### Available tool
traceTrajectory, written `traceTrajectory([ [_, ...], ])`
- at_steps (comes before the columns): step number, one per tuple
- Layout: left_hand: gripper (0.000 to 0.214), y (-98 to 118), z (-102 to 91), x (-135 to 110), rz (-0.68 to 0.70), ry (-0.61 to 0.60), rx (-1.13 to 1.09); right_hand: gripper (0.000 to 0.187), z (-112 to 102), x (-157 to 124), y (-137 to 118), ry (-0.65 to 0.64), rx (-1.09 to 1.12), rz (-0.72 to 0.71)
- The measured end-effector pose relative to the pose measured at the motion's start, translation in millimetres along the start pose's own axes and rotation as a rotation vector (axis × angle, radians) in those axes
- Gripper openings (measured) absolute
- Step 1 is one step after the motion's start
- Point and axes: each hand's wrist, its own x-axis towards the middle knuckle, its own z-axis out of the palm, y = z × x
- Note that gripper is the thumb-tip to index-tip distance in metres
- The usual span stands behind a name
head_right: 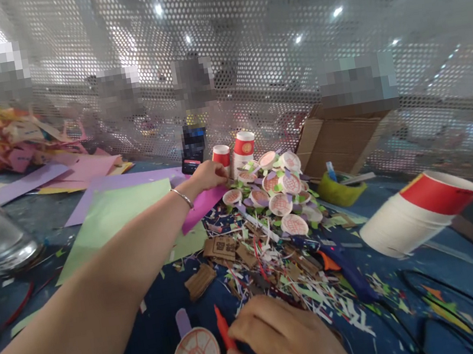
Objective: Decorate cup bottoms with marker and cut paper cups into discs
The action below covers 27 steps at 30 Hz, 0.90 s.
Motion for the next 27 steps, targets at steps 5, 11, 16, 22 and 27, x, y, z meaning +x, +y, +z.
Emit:
traceTrajectory([
  [5,0.035,5.4,-11.3,5.9,0.013,0.059,-0.109,0.022,1.4,-0.3,0.1,-0.001,0.016,-0.011],
  [11,0.018,31.6,-41.8,-23.6,0.031,0.006,-0.274,0.017,-0.6,-0.7,-4.0,0.029,0.028,-0.068],
  [16,0.017,46.4,-61.3,-97.1,0.209,-0.381,-0.221,0.015,-6.4,0.3,-10.1,0.039,0.018,-0.071],
  [22,0.026,57.0,-54.6,-199.4,0.347,-0.764,0.136,0.014,-6.7,0.1,-15.7,0.049,0.013,-0.066],
  [27,0.027,60.6,-62.6,-236.7,0.393,-0.745,0.321,0.013,-5.1,0.7,-17.3,0.052,0.011,-0.054],
])
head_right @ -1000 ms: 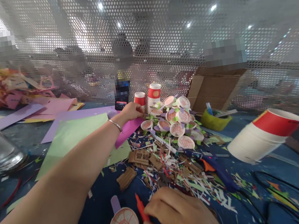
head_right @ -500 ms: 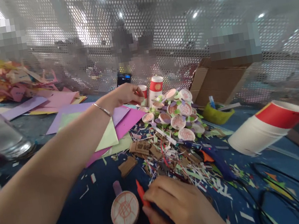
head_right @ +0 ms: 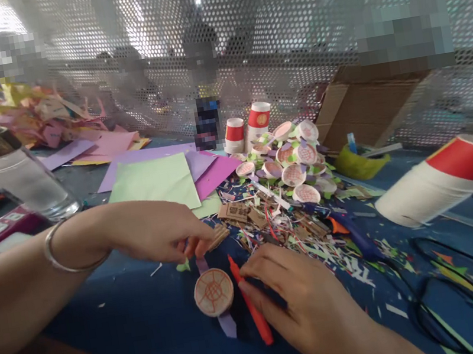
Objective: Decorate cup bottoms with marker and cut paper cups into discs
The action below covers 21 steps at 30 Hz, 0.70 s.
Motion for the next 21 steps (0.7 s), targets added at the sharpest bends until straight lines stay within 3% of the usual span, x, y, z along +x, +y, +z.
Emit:
traceTrajectory([
  [3,0.028,-5.9,-18.1,-0.9,-0.027,0.093,0.073,0.013,2.4,1.0,0.7,0.014,0.01,0.003],
  [5,0.025,-14.9,-33.3,12.4,-0.045,0.229,0.111,0.013,3.5,1.9,1.3,0.025,0.023,0.003],
  [9,0.029,-43.7,-51.7,66.9,-0.205,0.53,0.091,0.016,2.4,3.7,3.0,0.024,0.012,-0.012],
  [13,0.034,-83.3,-55.5,120.0,-0.335,0.653,0.071,0.017,0.8,6.1,5.5,0.026,0.014,-0.016],
  [17,0.025,-114.3,-62.6,147.4,-0.414,0.65,0.069,0.016,1.3,8.7,7.7,0.025,0.03,-0.028],
  [21,0.033,-124.6,-73.1,162.3,-0.418,0.561,0.074,0.018,3.1,6.2,10.5,-0.015,0.038,-0.009],
])
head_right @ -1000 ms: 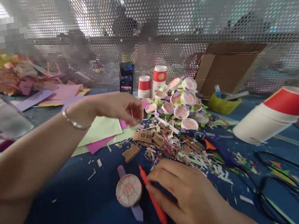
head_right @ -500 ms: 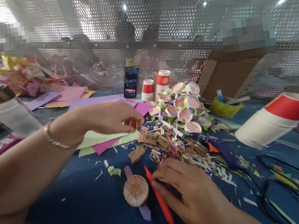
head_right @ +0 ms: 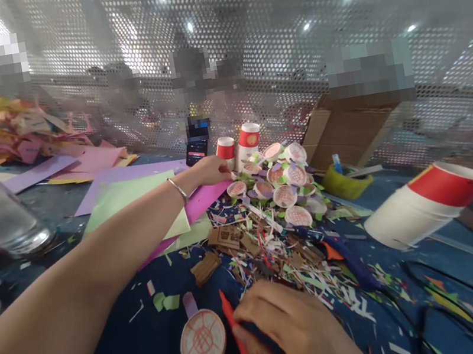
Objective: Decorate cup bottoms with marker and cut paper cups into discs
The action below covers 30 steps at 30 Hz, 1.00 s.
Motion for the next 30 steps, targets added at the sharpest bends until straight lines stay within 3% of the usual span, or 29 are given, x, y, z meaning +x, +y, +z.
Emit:
traceTrajectory([
  [5,0.033,3.8,2.4,12.7,0.004,-0.066,-0.015,0.017,0.0,-3.0,3.6,-0.012,-0.002,0.016],
  [12,0.036,-5.0,6.2,14.4,-0.015,-0.008,-0.071,0.018,0.2,-1.7,2.8,-0.008,-0.009,0.014],
  [25,0.035,-5.3,26.4,17.3,-0.018,-0.053,-0.123,0.018,1.8,1.2,-0.5,0.021,0.018,-0.001],
  [30,0.036,-7.8,18.9,13.5,-0.041,-0.004,-0.184,0.018,2.0,2.3,0.2,0.024,0.004,0.012],
])
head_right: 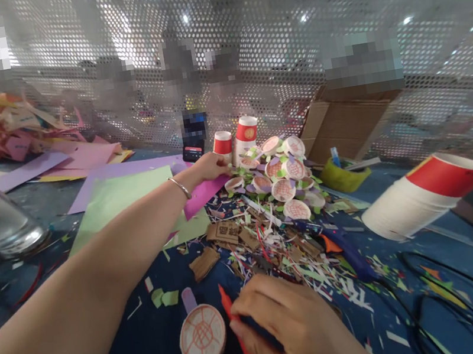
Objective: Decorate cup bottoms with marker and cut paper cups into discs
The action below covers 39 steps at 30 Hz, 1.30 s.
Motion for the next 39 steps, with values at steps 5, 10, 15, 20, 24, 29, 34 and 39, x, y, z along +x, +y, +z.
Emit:
traceTrajectory([
  [5,0.02,9.0,-24.8,-17.8,0.069,-0.06,-0.09,0.017,-1.0,-1.2,-0.3,-0.021,-0.009,0.004],
  [10,0.006,26.4,-55.8,-54.6,0.123,-0.36,-0.06,0.017,-1.4,-5.1,0.5,-0.032,-0.02,0.007],
  [15,0.007,51.7,-80.1,-113.1,0.349,-0.681,-0.01,0.017,-2.0,-4.5,-1.3,-0.017,-0.014,-0.015],
  [20,0.019,64.0,-78.8,-165.8,0.444,-0.802,-0.004,0.015,-1.9,-2.9,-4.0,-0.034,-0.019,-0.016],
  [24,0.029,57.2,-74.4,-186.6,0.372,-0.747,0.098,0.015,-1.0,-4.0,-6.8,-0.044,-0.016,-0.009],
  [29,0.011,39.1,-76.3,-164.5,0.347,-0.444,0.172,0.015,-0.2,-2.9,-10.2,-0.026,-0.002,0.001],
  [34,0.025,20.4,-55.0,-108.2,0.191,0.056,0.26,0.017,0.9,-2.6,-9.9,-0.041,0.016,0.004],
  [39,0.048,5.6,-19.1,-73.9,0.209,0.083,0.269,0.016,1.0,-3.0,-5.9,-0.039,0.006,-0.003],
])
